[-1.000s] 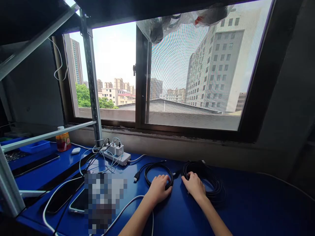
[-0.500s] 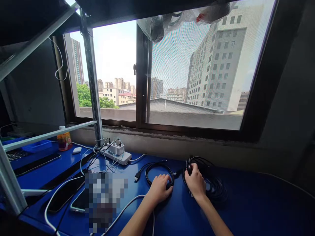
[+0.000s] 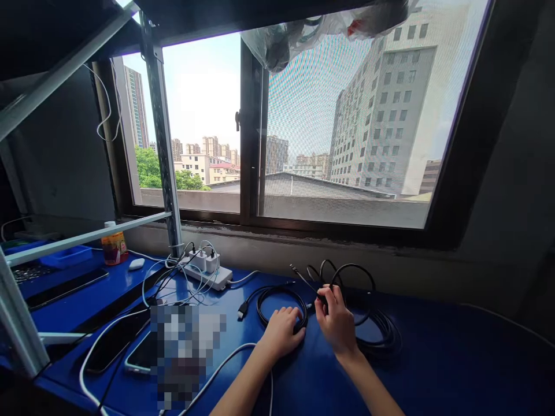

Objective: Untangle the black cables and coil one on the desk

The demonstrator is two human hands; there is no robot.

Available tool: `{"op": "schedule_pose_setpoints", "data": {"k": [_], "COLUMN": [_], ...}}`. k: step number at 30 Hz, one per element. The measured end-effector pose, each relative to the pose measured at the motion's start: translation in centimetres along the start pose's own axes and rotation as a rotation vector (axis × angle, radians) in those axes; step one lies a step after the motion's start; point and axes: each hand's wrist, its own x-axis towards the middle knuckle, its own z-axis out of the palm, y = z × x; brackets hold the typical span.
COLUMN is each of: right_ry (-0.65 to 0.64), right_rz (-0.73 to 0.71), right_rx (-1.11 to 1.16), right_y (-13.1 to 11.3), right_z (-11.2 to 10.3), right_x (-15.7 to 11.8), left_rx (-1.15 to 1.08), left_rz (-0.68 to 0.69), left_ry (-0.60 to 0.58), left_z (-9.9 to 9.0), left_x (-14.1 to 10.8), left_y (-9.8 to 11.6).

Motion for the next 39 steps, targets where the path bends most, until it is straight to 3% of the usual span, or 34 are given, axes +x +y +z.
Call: {"op": "schedule_pose_setpoints", "data": {"k": [6, 15, 23, 33, 39], "right_ry": [-0.221, -0.333, -0.38, -0.263, 0.015], "right_rz": [-0.203, -0.101, -0.09, -0.052, 0.141], "right_rx": [0.033, -0.007, 0.021, 0.165, 0.29], "right_y": [-1.9, -2.2, -2.1, -2.3, -1.8], "right_z": [1.5, 1.6, 1.2, 1.1, -0.6], "right_x": [-2.1, -2.2, -2.0, -1.9, 1.1], "left_rx": [0.0, -0.044, -0.054, -0.037, -0.046], "left_rz": [0.072, 0.117, 0.1, 0.03, 0.001], "left_ry": [0.012, 0.081, 0.087, 0.021, 0.004], "left_z": [1.2, 2.4, 2.1, 0.7, 0.0], "left_x": [0.9, 1.4, 1.1, 0.4, 0.0], "left_y": [-0.5, -1.4, -1.4, -0.3, 0.2]}}
